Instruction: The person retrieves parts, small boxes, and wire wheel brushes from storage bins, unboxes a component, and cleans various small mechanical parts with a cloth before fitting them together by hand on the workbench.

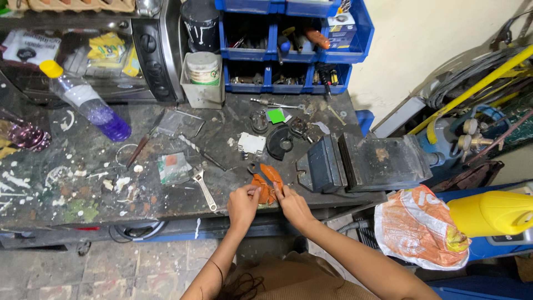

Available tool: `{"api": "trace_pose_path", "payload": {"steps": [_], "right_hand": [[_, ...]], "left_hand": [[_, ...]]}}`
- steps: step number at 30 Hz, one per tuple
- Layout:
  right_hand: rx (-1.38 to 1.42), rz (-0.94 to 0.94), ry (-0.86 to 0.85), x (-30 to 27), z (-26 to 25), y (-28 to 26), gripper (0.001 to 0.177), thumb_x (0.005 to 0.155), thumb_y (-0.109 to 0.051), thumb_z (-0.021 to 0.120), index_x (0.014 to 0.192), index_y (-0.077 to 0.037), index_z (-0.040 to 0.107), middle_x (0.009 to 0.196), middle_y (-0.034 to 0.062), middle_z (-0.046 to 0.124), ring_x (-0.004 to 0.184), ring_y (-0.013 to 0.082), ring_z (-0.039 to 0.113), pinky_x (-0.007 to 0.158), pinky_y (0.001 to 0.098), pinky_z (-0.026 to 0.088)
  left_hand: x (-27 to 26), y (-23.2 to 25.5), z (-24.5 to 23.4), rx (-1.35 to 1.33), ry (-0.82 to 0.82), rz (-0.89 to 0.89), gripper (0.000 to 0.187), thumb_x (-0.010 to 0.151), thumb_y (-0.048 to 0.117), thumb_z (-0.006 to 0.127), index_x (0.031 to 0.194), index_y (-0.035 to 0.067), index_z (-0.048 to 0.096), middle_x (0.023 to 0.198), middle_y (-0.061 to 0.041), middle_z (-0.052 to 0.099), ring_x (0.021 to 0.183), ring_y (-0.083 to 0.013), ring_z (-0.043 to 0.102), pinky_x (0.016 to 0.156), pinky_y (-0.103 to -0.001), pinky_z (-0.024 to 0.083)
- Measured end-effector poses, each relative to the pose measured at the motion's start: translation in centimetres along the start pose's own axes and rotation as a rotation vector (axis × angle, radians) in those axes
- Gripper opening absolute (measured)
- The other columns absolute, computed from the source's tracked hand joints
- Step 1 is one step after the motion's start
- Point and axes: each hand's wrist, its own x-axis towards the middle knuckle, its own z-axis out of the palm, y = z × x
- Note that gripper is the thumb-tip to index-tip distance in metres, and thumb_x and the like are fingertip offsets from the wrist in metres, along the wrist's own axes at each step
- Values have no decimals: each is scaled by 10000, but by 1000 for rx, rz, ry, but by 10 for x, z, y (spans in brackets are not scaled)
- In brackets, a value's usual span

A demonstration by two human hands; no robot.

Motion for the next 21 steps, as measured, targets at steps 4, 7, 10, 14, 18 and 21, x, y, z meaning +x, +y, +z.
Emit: {"api": "trace_pose_path", "payload": {"steps": [4, 7, 10, 14, 18, 21], "right_hand": [[91, 47, 18, 12, -15, -5, 636, 871, -39, 582, 1491, -171, 533, 1046, 149, 596, 976, 338, 647, 733, 453, 552], [168, 193, 119, 9, -29, -10, 351, 882, -210, 687, 1222, -125, 668, 985, 132, 626, 964, 357, 643, 688, 480, 527], [297, 203, 262, 1, -32, -9, 194, 858, -167, 720, 1022, -69, 685, 947, 111, 665, 947, 352, 653, 754, 465, 532], [359, 264, 272, 2, -35, -13, 207, 825, -170, 752, 982, -56, 680, 924, 132, 679, 927, 365, 646, 758, 481, 526], [331, 337, 189, 7, -39, -14, 210, 837, -196, 761, 960, -42, 689, 917, 151, 668, 910, 382, 651, 755, 496, 524], [316, 349, 178, 3, -38, -9, 177, 838, -170, 741, 956, -44, 705, 915, 166, 668, 881, 398, 659, 745, 508, 528]], "left_hand": [[1, -1, -2, 1, -8, -47, 259, 865, 318, 748, 942, 76, 801, 848, -140, 777, 799, -335, 760, 709, -436, 589], [4, -2, -7, 53, -12, -62, 249, 864, 310, 752, 952, 84, 804, 860, -134, 777, 811, -350, 748, 717, -454, 580], [4, -6, 0, 122, 9, 74, 230, 856, 279, 754, 975, 86, 796, 911, -126, 776, 832, -353, 735, 731, -466, 574], [-7, -11, 26, 256, -65, 400, 262, 850, 231, 751, 1079, 103, 761, 974, -122, 734, 905, -348, 707, 746, -476, 570], [-11, -18, 47, 403, -134, 425, 340, 826, 221, 750, 1140, 95, 714, 1032, -124, 670, 926, -348, 683, 710, -460, 580], [-9, -22, 53, 549, -145, 425, 246, 886, 226, 714, 1110, 125, 713, 1047, -82, 655, 937, -321, 683, 695, -429, 589]]}}
